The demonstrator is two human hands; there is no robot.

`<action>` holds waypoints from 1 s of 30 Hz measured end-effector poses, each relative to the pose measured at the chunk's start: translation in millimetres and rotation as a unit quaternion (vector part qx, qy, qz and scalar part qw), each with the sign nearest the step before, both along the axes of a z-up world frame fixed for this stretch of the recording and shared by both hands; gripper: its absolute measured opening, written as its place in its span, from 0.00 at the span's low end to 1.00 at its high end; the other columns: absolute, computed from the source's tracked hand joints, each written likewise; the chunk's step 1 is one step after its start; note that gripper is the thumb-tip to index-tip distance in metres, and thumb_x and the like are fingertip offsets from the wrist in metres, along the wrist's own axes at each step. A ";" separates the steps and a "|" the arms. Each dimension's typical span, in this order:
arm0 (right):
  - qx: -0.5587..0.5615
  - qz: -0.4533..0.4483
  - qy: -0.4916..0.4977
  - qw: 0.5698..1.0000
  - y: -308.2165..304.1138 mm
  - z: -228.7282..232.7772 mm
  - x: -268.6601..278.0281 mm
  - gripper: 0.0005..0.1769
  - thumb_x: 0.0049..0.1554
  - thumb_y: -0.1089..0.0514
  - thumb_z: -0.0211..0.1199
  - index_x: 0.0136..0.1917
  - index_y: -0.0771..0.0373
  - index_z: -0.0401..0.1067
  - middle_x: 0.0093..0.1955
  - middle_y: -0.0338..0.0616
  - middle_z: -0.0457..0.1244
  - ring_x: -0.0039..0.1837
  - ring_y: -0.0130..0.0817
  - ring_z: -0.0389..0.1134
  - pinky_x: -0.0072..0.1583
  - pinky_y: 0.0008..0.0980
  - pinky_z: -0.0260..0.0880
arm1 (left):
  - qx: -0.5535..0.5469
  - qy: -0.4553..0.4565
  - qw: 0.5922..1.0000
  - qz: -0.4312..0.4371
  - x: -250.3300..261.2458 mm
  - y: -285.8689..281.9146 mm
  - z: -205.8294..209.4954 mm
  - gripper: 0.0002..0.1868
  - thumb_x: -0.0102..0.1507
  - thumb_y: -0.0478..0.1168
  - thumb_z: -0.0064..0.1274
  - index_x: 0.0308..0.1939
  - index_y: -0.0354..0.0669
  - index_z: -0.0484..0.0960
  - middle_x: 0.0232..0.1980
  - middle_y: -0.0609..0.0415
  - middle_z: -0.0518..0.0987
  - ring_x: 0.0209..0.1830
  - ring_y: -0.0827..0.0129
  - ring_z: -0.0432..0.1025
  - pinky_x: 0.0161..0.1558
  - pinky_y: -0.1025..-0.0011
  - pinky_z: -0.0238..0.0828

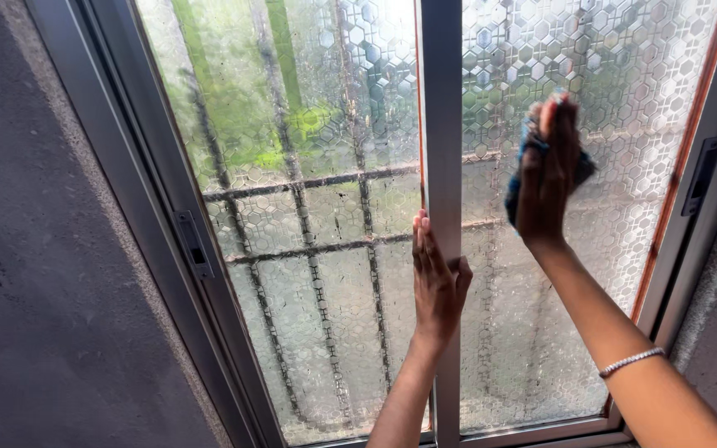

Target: The person sprays a cleaning solution onto a patterned glass window and then wipes the surface with a cloth. They systematically clean the glass and the metal frame, moving from the top to the bottom.

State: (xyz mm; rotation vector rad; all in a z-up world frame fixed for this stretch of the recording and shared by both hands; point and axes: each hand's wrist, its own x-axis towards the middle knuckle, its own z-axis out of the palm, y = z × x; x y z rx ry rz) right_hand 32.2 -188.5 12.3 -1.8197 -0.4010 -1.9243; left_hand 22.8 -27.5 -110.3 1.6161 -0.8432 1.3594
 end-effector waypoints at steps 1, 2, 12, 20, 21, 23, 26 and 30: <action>-0.027 0.055 0.004 0.998 20.0 14.3 1.0 0.34 0.74 0.42 0.28 0.87 0.57 0.45 0.90 0.50 0.38 0.91 0.47 0.37 0.88 0.52 0.35 | 0.001 0.001 1.000 -0.011 -2.1 1.4 1.1 0.49 0.64 0.29 0.53 0.82 0.33 0.38 0.83 0.34 0.50 0.85 0.40 0.47 0.82 0.50 0.50; -0.054 0.111 0.008 0.992 41.3 22.8 0.9 0.35 0.73 0.43 0.28 0.88 0.56 0.42 0.90 0.49 0.38 0.91 0.46 0.37 0.89 0.51 0.35 | 0.004 0.003 1.000 -0.020 -4.1 3.4 2.4 0.49 0.65 0.29 0.54 0.82 0.33 0.38 0.83 0.34 0.50 0.85 0.40 0.47 0.82 0.50 0.50; -0.130 -0.075 0.050 0.987 117.5 -102.3 -34.2 0.39 0.67 0.53 0.55 0.86 0.56 0.45 0.87 0.55 0.40 0.87 0.58 0.38 0.84 0.58 0.40 | 0.084 0.103 0.991 -0.017 -27.8 84.0 -29.5 0.20 0.68 0.31 0.44 0.65 0.37 0.73 0.73 0.46 0.71 0.78 0.53 0.64 0.78 0.59 0.59; -0.108 -0.130 0.038 0.985 117.4 -10.8 -6.6 0.38 0.71 0.60 0.52 0.89 0.58 0.40 0.90 0.53 0.36 0.90 0.52 0.37 0.88 0.53 0.38 | 0.065 0.108 0.991 -0.037 -36.5 92.4 17.0 0.22 0.69 0.36 0.45 0.68 0.39 0.70 0.70 0.46 0.71 0.71 0.52 0.66 0.73 0.57 0.60; -0.100 -0.142 0.034 0.984 119.0 9.0 -3.3 0.38 0.72 0.60 0.52 0.90 0.57 0.40 0.90 0.52 0.36 0.90 0.50 0.37 0.88 0.51 0.39 | 0.071 0.100 0.991 -0.055 -36.5 90.5 30.1 0.25 0.69 0.38 0.45 0.71 0.38 0.68 0.71 0.44 0.70 0.71 0.51 0.65 0.73 0.56 0.59; -0.084 -0.166 0.029 0.982 123.4 31.3 -1.7 0.38 0.74 0.59 0.51 0.91 0.55 0.39 0.90 0.48 0.37 0.90 0.46 0.38 0.88 0.46 0.39 | 0.050 0.066 0.990 -0.110 -34.2 86.4 54.2 0.27 0.72 0.43 0.42 0.74 0.37 0.63 0.75 0.41 0.66 0.75 0.48 0.62 0.75 0.56 0.58; -0.074 -0.164 0.030 0.983 127.9 19.5 -6.7 0.39 0.72 0.59 0.53 0.89 0.56 0.40 0.91 0.49 0.37 0.92 0.48 0.38 0.90 0.49 0.40 | 0.008 0.063 0.983 -0.171 -32.6 85.0 59.5 0.30 0.75 0.48 0.38 0.77 0.36 0.60 0.78 0.38 0.63 0.79 0.46 0.59 0.76 0.55 0.55; -0.080 -0.164 0.049 0.982 130.1 -51.6 -14.5 0.39 0.68 0.60 0.52 0.88 0.59 0.43 0.90 0.52 0.38 0.90 0.53 0.40 0.87 0.54 0.41 | -0.011 0.112 0.980 -0.166 -32.5 82.8 8.9 0.29 0.76 0.52 0.35 0.76 0.39 0.63 0.75 0.41 0.69 0.76 0.49 0.64 0.74 0.57 0.60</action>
